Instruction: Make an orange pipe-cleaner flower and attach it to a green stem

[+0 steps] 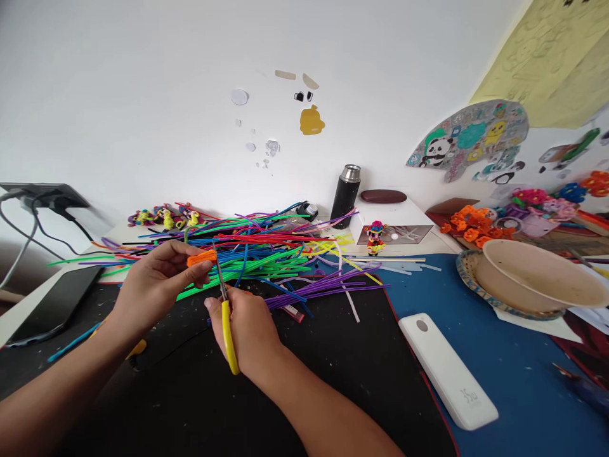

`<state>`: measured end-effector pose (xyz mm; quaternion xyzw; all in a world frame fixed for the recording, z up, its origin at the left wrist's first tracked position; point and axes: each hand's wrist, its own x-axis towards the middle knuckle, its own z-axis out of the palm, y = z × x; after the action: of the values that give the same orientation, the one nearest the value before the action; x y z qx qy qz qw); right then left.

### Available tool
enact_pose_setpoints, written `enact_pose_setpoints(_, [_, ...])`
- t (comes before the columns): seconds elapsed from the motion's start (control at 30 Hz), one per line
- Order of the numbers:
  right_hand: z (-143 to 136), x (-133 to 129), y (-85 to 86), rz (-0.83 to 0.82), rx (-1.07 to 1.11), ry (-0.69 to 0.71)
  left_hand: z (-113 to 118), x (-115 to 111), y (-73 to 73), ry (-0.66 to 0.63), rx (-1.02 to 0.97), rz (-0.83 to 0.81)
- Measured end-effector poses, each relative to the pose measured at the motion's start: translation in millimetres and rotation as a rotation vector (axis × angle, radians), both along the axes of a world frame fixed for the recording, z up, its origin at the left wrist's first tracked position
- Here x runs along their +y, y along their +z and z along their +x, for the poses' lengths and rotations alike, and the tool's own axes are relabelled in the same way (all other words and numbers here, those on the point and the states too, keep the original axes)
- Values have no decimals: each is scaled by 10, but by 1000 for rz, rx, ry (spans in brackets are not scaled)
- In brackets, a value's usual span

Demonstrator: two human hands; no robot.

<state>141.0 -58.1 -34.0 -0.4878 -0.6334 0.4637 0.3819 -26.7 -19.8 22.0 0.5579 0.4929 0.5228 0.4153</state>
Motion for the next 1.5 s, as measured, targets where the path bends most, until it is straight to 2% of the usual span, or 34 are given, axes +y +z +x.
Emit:
enact_pose_setpoints(0.2, [-1,-29,70,-8,-17,9,-47,-1,10,-39,-35,-19])
enact_pose_setpoints(0.4, [-6,-8,45,-11,-13,11,-84,48,-52,-61,-46,-35])
enact_pose_setpoints(0.57, [-21,-9,33,-4,-27,3,-94,52,-42,-77,-80,-62])
enact_pose_setpoints(0.87, [-59,-19,14,-54,-30,3,-25,2,46,4,60,-68])
enact_pose_setpoints(0.93, [-64,-23,7,-93,5,18,-15,-2,70,2,83,-75])
enact_pose_setpoints(1.07, [-63,-27,-16,-289,139,101,-25,6,86,-11,103,-73])
enact_pose_setpoints(1.13, [-60,-26,-39,-320,198,132,-35,13,81,-20,92,-72])
enact_pose_setpoints(1.3, [-60,-30,-87,-292,271,142,-51,18,89,-39,90,-75])
enact_pose_setpoints(1.5, [-6,-44,-11,-172,239,159,-24,-3,148,-25,110,-82])
